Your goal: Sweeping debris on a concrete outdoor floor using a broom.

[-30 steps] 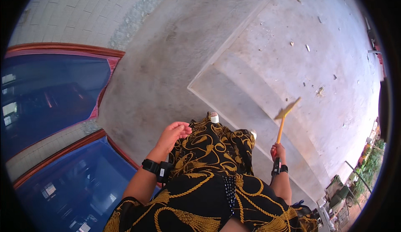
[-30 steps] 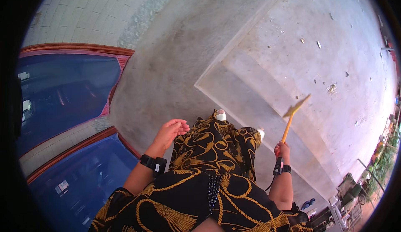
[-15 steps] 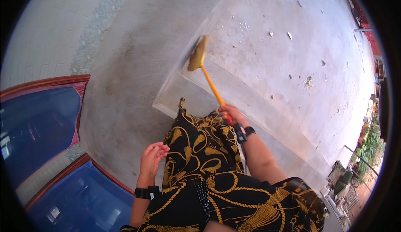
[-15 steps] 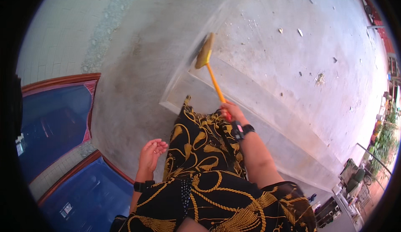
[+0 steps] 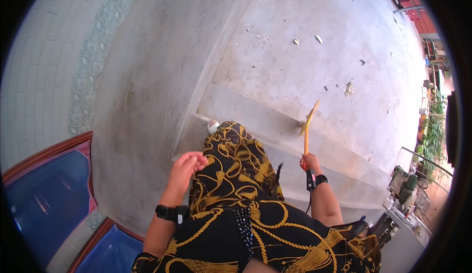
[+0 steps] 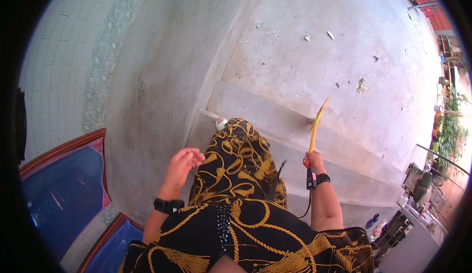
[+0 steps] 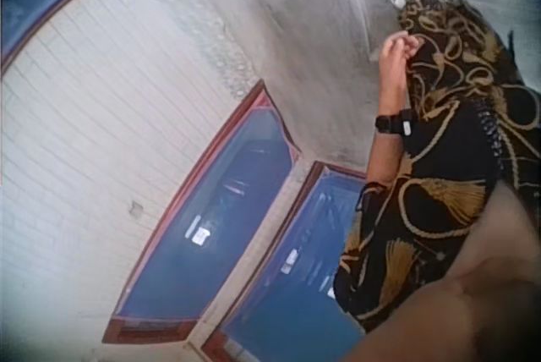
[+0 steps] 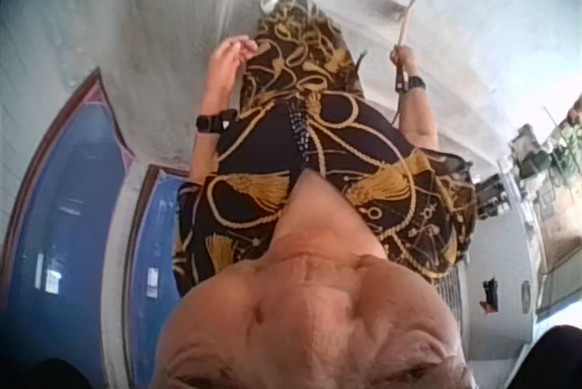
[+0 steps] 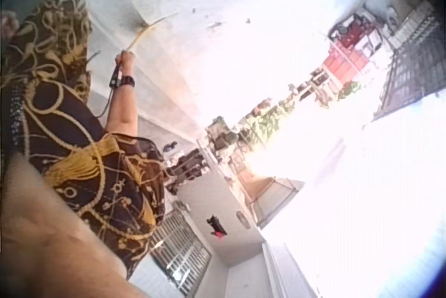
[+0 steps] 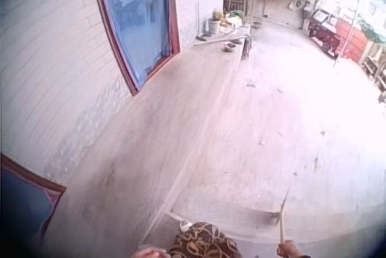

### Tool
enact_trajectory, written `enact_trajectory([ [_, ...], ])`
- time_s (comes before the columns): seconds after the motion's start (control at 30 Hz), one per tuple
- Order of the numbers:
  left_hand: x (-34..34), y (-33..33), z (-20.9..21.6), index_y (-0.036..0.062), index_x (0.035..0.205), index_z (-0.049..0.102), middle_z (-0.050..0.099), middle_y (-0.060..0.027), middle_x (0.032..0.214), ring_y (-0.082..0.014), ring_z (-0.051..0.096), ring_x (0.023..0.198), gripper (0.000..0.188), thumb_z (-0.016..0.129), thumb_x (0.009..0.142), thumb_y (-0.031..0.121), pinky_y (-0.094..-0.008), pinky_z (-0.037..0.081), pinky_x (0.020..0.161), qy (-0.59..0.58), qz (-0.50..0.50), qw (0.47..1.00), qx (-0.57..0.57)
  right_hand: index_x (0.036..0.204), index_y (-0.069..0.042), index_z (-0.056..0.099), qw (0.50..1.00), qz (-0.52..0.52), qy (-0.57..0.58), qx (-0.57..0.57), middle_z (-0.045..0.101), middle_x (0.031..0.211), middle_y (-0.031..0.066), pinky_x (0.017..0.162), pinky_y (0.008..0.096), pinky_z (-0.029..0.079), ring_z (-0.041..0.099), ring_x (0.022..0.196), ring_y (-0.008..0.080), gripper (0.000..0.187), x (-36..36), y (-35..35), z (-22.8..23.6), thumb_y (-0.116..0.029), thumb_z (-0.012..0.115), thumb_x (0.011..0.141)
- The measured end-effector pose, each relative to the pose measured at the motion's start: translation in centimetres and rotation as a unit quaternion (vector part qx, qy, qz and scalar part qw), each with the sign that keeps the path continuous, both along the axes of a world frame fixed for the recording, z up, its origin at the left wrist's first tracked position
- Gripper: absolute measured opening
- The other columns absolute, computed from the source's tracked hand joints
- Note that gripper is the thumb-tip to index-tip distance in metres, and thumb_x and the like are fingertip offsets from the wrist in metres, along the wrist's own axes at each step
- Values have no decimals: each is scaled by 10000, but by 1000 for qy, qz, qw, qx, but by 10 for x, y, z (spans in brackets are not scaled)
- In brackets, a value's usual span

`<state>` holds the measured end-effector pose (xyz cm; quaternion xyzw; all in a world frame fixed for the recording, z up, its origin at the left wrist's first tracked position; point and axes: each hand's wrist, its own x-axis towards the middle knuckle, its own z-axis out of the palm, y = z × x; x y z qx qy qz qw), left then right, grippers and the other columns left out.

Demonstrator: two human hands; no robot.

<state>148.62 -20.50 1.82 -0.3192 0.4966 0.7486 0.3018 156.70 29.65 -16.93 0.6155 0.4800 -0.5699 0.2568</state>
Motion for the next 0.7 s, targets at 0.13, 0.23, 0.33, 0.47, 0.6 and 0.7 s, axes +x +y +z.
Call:
enact_trajectory([
  [0.13, -49, -13, -3, -20, 1038, 546, 615, -129, 958, -202, 602, 892, 204, 436, 925, 110, -299, 475, 782, 63, -30, 997, -36, 1097, -27, 427, 994, -20, 105, 6, 449, 693, 59, 383, 236, 406, 440, 484, 113, 271, -47, -41, 65, -12, 505, 839],
  [0.23, -69, -18, -13, -22, 1036, 545, 616, -129, 954, -201, 605, 889, 205, 434, 926, 110, -294, 478, 774, 45, -20, 998, -43, 1289, -67, 334, 990, 0, 131, -59, 465, 743, 56, 384, 196, 388, 416, 486, 82, 479, -104, -74, 88, -20, 510, 846],
  [0.33, -92, -12, -32, -13, 1033, 553, 614, -107, 947, -176, 597, 880, 206, 430, 930, 115, -275, 470, 771, 37, -3, 997, -61, 1343, -84, 297, 970, 12, 148, -195, 483, 800, 63, 384, 174, 370, 397, 488, 66, 535, -160, -101, 59, -22, 505, 854],
  [0.47, -125, 10, -77, -21, 1034, 548, 612, -119, 951, -189, 601, 885, 205, 427, 929, 107, -286, 475, 770, 62, 49, 993, -86, 1282, -71, 344, 937, 4, 132, -323, 505, 761, 65, 373, 191, 357, 407, 472, 74, 465, -229, -145, -41, -17, 509, 850],
  [0.6, -141, 41, -125, -23, 1032, 545, 610, -128, 960, -195, 602, 888, 201, 425, 929, 101, -288, 478, 766, 31, 136, 988, -66, 1186, -44, 380, 932, 37, 100, -347, 514, 739, 70, 364, 187, 352, 417, 463, 74, 365, -270, -123, -134, -3, 503, 845],
  [0.7, -152, 60, -122, -31, 1034, 530, 608, -144, 948, -227, 609, 889, 207, 432, 928, 118, -307, 489, 774, 9, 82, 995, -52, 1199, -34, 400, 952, 35, 80, -293, 525, 781, 108, 358, 196, 385, 432, 446, 84, 367, -259, -61, -121, -13, 507, 849],
])
